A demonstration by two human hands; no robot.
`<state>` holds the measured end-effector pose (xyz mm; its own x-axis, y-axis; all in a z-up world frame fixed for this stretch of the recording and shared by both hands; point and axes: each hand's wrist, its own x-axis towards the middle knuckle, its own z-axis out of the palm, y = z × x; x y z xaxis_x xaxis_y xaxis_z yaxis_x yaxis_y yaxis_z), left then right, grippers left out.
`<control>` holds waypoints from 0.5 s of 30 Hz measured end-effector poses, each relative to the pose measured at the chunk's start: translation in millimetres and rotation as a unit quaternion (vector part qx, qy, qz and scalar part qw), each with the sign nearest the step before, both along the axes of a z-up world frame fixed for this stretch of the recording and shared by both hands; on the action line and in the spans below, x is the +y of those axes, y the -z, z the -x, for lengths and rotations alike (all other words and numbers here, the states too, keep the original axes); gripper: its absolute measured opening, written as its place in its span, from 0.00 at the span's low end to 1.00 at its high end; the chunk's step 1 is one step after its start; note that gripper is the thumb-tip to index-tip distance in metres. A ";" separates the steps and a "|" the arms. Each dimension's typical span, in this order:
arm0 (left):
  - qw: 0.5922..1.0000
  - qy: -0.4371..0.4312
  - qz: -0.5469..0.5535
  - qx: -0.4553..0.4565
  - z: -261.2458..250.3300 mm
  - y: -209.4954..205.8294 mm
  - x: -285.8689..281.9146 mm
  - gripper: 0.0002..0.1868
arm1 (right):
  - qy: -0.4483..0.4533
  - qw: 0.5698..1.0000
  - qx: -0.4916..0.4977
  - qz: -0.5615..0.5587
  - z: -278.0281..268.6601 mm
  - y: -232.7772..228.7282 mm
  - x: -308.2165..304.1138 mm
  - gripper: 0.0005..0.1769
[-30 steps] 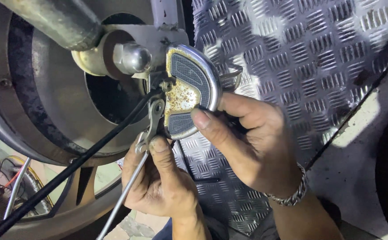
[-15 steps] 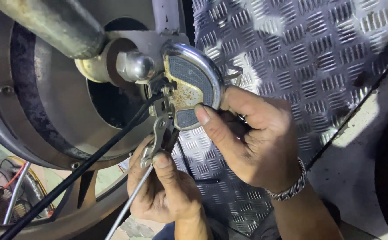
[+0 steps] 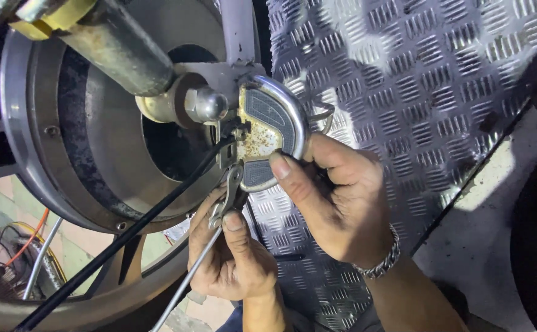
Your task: The person works on the rear brake assembly of a purple motorcycle, using a wrench and a T-handle tool to adjust and tighten components on the brake caliper and wheel hub.
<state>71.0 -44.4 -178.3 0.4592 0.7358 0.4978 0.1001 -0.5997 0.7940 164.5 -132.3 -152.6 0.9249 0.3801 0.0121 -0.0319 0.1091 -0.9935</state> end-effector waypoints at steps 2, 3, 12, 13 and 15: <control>0.999 0.007 0.021 -0.024 -4.1 -1.7 -2.2 0.15 | -0.013 1.000 -0.020 0.008 -2.2 0.3 -2.4 0.17; 0.999 0.008 0.020 -0.024 -2.8 -1.2 -1.8 0.15 | -0.012 1.000 -0.021 0.007 -2.6 -0.5 -2.8 0.17; 1.000 0.001 0.011 -0.009 -1.9 1.1 1.1 0.15 | -0.038 0.999 -0.015 -0.032 -5.7 0.9 -1.8 0.17; 1.000 -0.006 0.005 -0.004 -1.9 1.3 1.3 0.15 | -0.038 0.999 -0.025 -0.018 -5.2 1.8 -2.1 0.15; 1.000 -0.013 0.000 0.001 -1.7 2.1 1.6 0.14 | -0.038 0.999 -0.035 -0.005 -4.8 2.4 -2.6 0.13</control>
<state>72.8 -42.8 -180.5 0.4417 0.7467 0.4973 0.1173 -0.5976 0.7932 169.4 -134.9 -155.1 0.8905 0.4481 0.0788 0.0284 0.1182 -0.9926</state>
